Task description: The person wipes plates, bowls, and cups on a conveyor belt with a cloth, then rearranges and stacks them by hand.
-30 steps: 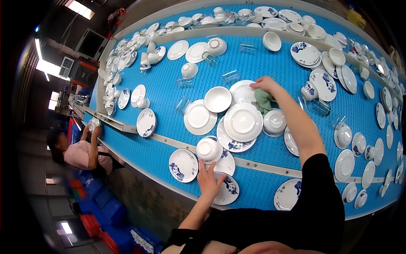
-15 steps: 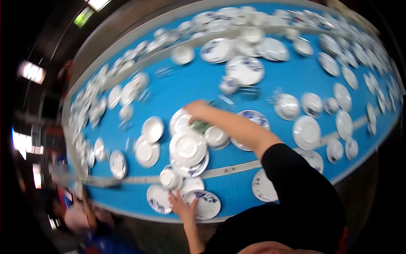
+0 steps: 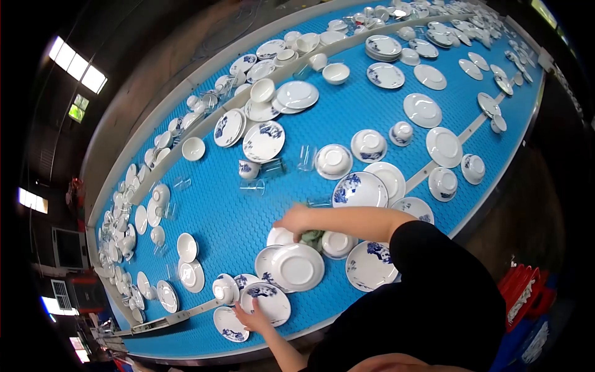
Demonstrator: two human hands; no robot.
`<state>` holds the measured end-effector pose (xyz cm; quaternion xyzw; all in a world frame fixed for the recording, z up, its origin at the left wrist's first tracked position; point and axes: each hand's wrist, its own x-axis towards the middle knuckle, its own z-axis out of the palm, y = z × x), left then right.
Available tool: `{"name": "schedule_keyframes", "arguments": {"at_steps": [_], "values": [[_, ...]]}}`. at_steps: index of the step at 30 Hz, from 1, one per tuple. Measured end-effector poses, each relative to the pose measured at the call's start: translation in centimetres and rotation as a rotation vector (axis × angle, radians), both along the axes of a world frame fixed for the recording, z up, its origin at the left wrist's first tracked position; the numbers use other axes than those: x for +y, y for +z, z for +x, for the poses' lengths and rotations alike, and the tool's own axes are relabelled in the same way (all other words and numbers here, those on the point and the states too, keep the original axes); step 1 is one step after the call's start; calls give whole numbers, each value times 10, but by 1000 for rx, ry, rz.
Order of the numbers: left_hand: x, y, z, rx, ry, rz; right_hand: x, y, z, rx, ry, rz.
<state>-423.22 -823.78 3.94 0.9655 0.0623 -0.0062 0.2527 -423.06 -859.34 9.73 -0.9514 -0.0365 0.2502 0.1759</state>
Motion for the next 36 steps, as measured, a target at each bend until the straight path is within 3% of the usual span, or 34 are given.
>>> {"name": "schedule_keyframes", "arguments": {"at_steps": [2, 4, 6, 9, 11, 12, 14, 15, 19, 20, 21, 22, 24, 26, 30, 32, 34, 36], "values": [[-20, 8, 8, -11, 20, -23, 2, 1, -31, 6, 4, 17], [-42, 26, 18, 105, 222, 0, 9, 11, -61, 42, -9, 25], [-55, 17, 41, 100, 174, -66, 11, 16, -89, 68, -31, 27], [-86, 16, 60, 100, 314, -142, 17, 12, -134, 61, -80, 76], [-95, 18, 65, 5, 261, -859, 20, 31, -165, 78, -123, 68], [-99, 15, 59, 10, 250, -872, 19, 38, -176, 88, -150, 66], [-109, 32, 30, -78, -72, -849, 11, 28, -188, 58, -173, 43], [-108, 34, 12, 58, -230, -817, 6, 22, -193, 61, -193, 55], [-88, 15, -92, 6, -1021, -312, -1, 38, -203, 76, -266, 34], [-96, 44, -127, -15, -1073, -128, -7, 32, -199, 76, -270, 33], [-102, 71, -152, -37, -1115, 59, -16, 17, -190, 146, -271, 77], [-102, 66, -157, -37, -1113, 61, -23, 3, -184, 216, -267, 122], [-99, 48, -165, -282, -1142, -60, -47, -28, -176, 340, -328, 259], [-105, 55, -169, -216, -1101, -41, -56, 26, -197, 328, -241, 336], [-123, 47, -163, -161, -896, 67, -85, 43, -231, 285, -265, 334], [-128, 51, -162, -115, -749, 170, -91, 57, -255, 325, -201, 525], [-136, 58, -165, -110, -755, 110, -102, 76, -281, 160, -198, 335], [-143, 65, -176, -74, -874, 24, -109, 85, -314, -56, -358, 477]]}}
